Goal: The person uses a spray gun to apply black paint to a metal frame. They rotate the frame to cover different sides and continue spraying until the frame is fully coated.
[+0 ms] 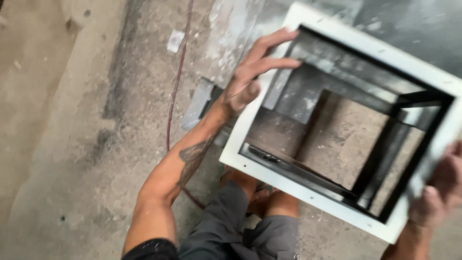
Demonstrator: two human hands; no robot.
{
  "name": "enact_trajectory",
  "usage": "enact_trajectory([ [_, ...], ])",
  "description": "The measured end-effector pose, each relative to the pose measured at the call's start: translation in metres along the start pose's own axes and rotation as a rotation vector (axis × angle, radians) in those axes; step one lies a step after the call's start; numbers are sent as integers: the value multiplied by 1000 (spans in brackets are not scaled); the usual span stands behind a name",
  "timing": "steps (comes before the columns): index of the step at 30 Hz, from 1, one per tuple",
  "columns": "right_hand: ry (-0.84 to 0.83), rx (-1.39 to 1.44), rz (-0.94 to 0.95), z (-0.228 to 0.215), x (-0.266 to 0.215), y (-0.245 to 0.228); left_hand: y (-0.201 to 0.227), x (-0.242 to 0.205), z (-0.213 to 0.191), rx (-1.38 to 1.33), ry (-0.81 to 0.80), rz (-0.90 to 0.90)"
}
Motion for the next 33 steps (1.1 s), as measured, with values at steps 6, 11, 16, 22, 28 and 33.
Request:
enact_trajectory([
  [6, 154, -41, 51, 14, 6, -48, 25, -1, -17, 25, 91, -136],
  [11, 397, -319, 276, -29, -50, -86, 87, -18, -54, 229, 334, -218],
  [16, 549, -695, 902, -59, -227, -91, 79, -192, -81, 54, 888, -802],
  [22, 687, -196, 1551, 11, -462, -101, 149, -287, -45, 489, -44, -1112],
  [28, 496, -437, 2026, 96, -483, -162, 170, -320, 16, 213, -950, -1028],
  [33, 543, -237, 2064, 132, -530, -164, 218, -296, 30, 369, -1625, -1307],
])
Point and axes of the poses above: each hand's wrist, its own x-axis towards the middle knuckle, its own z-axis out of the palm, y = z × x, the point moved 2 cm from there along x, towards the middle knuckle, and after that the axes turned 8 degrees about z, right-handed, at the moved point
